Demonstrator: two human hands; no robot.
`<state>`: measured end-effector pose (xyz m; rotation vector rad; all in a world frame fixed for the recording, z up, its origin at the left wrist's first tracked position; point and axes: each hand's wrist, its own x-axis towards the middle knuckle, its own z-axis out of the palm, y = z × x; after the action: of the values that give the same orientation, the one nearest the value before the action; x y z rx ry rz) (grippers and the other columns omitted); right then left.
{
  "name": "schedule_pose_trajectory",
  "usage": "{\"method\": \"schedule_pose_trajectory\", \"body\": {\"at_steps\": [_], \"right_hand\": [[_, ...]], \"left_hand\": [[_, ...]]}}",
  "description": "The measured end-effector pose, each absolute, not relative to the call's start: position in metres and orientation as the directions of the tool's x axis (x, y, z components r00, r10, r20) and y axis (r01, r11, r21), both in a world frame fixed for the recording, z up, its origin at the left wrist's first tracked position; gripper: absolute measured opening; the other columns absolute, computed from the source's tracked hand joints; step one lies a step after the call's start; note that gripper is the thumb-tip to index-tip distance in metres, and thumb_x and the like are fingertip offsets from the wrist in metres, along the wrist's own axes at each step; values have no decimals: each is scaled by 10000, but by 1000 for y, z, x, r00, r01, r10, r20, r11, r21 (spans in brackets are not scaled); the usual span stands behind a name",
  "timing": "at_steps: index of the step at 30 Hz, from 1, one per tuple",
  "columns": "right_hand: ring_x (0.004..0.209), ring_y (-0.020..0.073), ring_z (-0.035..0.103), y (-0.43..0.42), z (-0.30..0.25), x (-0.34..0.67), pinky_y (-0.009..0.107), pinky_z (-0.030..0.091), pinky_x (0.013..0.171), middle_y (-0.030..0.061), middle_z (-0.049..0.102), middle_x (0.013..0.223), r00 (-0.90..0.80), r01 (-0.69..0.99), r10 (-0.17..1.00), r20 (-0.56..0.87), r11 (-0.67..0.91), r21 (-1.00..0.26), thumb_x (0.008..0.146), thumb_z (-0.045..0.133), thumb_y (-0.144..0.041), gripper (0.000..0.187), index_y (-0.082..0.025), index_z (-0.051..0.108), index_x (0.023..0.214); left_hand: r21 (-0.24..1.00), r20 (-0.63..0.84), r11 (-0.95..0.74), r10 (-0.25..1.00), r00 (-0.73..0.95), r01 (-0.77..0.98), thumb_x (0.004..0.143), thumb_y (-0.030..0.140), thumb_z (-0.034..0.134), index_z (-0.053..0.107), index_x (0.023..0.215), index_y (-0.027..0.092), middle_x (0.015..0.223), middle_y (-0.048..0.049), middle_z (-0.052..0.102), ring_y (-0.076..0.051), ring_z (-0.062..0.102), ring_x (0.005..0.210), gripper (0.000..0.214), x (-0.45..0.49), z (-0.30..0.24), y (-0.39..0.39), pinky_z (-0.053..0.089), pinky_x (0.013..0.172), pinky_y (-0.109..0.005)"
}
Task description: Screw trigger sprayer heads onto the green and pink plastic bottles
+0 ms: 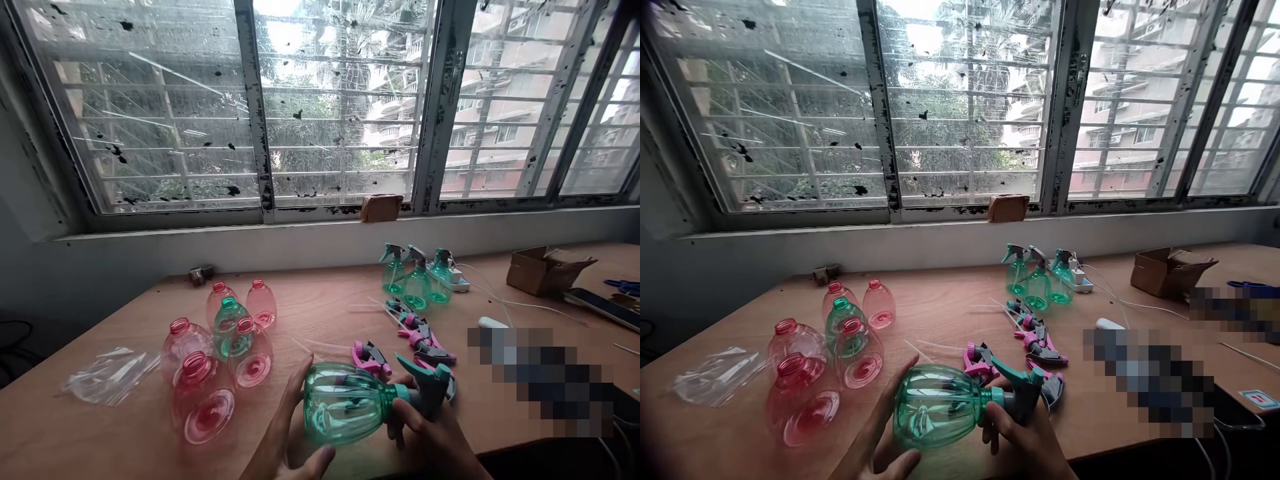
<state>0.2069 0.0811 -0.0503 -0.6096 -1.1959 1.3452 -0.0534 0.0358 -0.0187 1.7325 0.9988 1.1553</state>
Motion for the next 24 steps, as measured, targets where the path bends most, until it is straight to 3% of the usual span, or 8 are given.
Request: {"method": "schedule_pose_trajectory", "body": {"at_steps": [4, 7, 9, 13, 16, 20, 22, 24], "right_hand": [[516, 209, 682, 80, -50, 205, 257, 555, 433, 31, 723, 613, -175, -391, 939, 295, 209, -896, 842, 851, -504, 387, -177, 667, 936], [489, 199, 654, 78, -51, 204, 266, 544, 439, 27, 712, 592, -161, -334, 946, 281, 215, -918, 832, 856, -513, 408, -178, 667, 967], [481, 189, 632, 77, -50, 204, 268, 540, 448, 26, 705, 579, -161, -295, 949, 272, 217, -931, 834, 847, -529, 416, -174, 677, 967], [499, 186, 634, 76, -49, 205, 261, 551, 456, 25, 704, 590, -182, -302, 945, 271, 209, -930, 832, 844, -543, 417, -171, 690, 944], [511, 193, 659, 78, -49, 206, 248, 557, 447, 22, 718, 599, -172, -334, 944, 283, 215, -918, 840, 845, -527, 402, -179, 678, 950], [504, 190, 671, 80, -48, 207, 235, 559, 434, 16, 728, 600, -138, -369, 948, 286, 219, -903, 856, 840, -510, 374, -192, 649, 906], [487, 181, 662, 80, -48, 207, 231, 557, 430, 11, 722, 583, -138, -382, 948, 286, 215, -899, 862, 838, -504, 370, -191, 643, 887], [483, 180, 662, 80, -47, 206, 228, 556, 427, 9, 718, 575, -140, -395, 949, 283, 209, -895, 853, 847, -504, 375, -188, 648, 880]], "left_hand": [[961, 246, -271, 929, 276, 53, 900, 708, 576, 218, 1613, 348, 1649, -81, 428, -388, 390, 1499, 875, -53, -29, 45, 372, 1203, -502], [962, 224, -244, 961, 163, 120, 868, 802, 489, 290, 1602, 263, 1669, -124, 374, -409, 252, 1551, 932, -51, -34, 50, 312, 1224, -551], [958, 204, -221, 973, 108, 184, 850, 825, 480, 387, 1564, 217, 1639, -150, 416, -407, 267, 1545, 942, -50, -31, 52, 229, 1255, -561], [963, 191, -224, 961, 201, 152, 916, 759, 461, 537, 1466, 225, 1534, -119, 569, -394, 443, 1452, 770, -48, -19, 53, 339, 1210, -510], [972, 179, -211, 949, 258, 102, 957, 669, 508, 517, 1471, 262, 1476, -82, 631, -383, 550, 1363, 656, -49, -15, 49, 431, 1144, -487], [961, 229, -258, 946, 228, 104, 912, 560, 678, 337, 1554, 365, 1591, -54, 492, -351, 519, 1396, 753, -49, -21, 41, 421, 1161, -448], [914, 340, -373, 919, 198, 162, 910, 489, 712, 338, 1550, 388, 1671, -40, 355, -343, 425, 1465, 749, -49, -26, 38, 334, 1222, -437], [888, 383, -417, 905, 187, 196, 883, 449, 762, 350, 1543, 396, 1681, -42, 335, -345, 378, 1494, 779, -49, -32, 39, 283, 1248, -439]]}}
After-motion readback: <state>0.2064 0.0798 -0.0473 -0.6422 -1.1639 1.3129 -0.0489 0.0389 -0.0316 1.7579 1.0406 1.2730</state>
